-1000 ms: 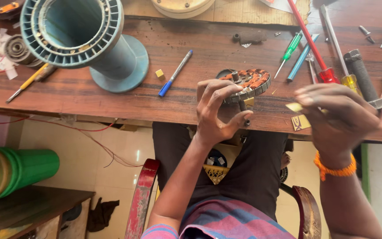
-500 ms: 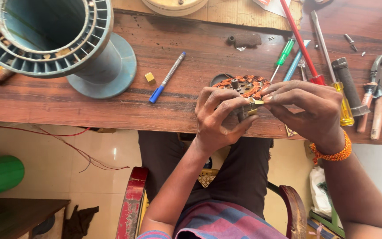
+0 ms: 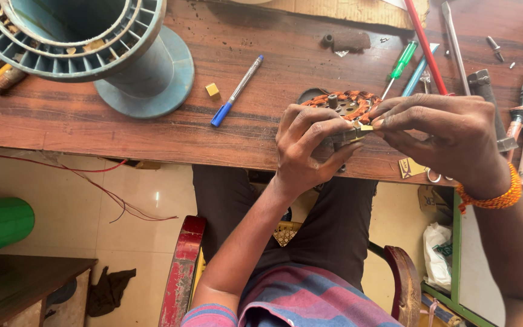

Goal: The person sits at a workbench fitting small pieces of insulating paper into the slots of a copper-wound motor armature, pressing each piece in by hand. They cut a piece of insulating paper with scissors and continue inserting paper pieces around the armature.

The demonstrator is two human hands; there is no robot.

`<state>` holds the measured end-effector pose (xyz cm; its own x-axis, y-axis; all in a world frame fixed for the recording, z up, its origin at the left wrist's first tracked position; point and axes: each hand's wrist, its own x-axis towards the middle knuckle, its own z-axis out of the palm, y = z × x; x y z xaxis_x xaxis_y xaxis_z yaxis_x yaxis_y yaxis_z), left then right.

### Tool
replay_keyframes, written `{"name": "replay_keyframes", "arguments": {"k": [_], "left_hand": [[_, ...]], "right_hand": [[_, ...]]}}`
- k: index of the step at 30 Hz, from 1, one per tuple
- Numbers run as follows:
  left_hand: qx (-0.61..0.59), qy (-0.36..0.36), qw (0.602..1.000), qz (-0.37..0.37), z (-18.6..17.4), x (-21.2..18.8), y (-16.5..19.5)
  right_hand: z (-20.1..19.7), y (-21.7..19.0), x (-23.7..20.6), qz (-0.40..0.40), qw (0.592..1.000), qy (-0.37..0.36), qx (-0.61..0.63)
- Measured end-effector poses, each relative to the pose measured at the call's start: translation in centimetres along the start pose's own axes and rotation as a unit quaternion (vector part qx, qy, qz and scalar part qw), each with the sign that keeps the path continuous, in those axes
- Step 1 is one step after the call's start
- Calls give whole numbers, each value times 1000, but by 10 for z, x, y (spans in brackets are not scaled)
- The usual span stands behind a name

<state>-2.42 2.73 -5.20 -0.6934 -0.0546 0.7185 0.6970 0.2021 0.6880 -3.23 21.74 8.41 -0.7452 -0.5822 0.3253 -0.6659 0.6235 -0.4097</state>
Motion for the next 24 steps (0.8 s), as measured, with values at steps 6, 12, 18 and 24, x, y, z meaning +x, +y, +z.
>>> {"name": "replay_keyframes", "arguments": {"k": [6,12,18,24], "left_hand": [[4,3,1000,-4,-1,-2,1],[-12,14,1000,-15,-4,3,6],[16,4,998,55,-18,12,22],[55,-33,973,221,-23,25,31]], "right_hand": [[-18,-4,11,-33,995,-77,-54],[-24,3,12,14,993,-107,-51],[-18,-7,2,185,962,0,201],[-14,-9,-29,294,882,-29,368]]}}
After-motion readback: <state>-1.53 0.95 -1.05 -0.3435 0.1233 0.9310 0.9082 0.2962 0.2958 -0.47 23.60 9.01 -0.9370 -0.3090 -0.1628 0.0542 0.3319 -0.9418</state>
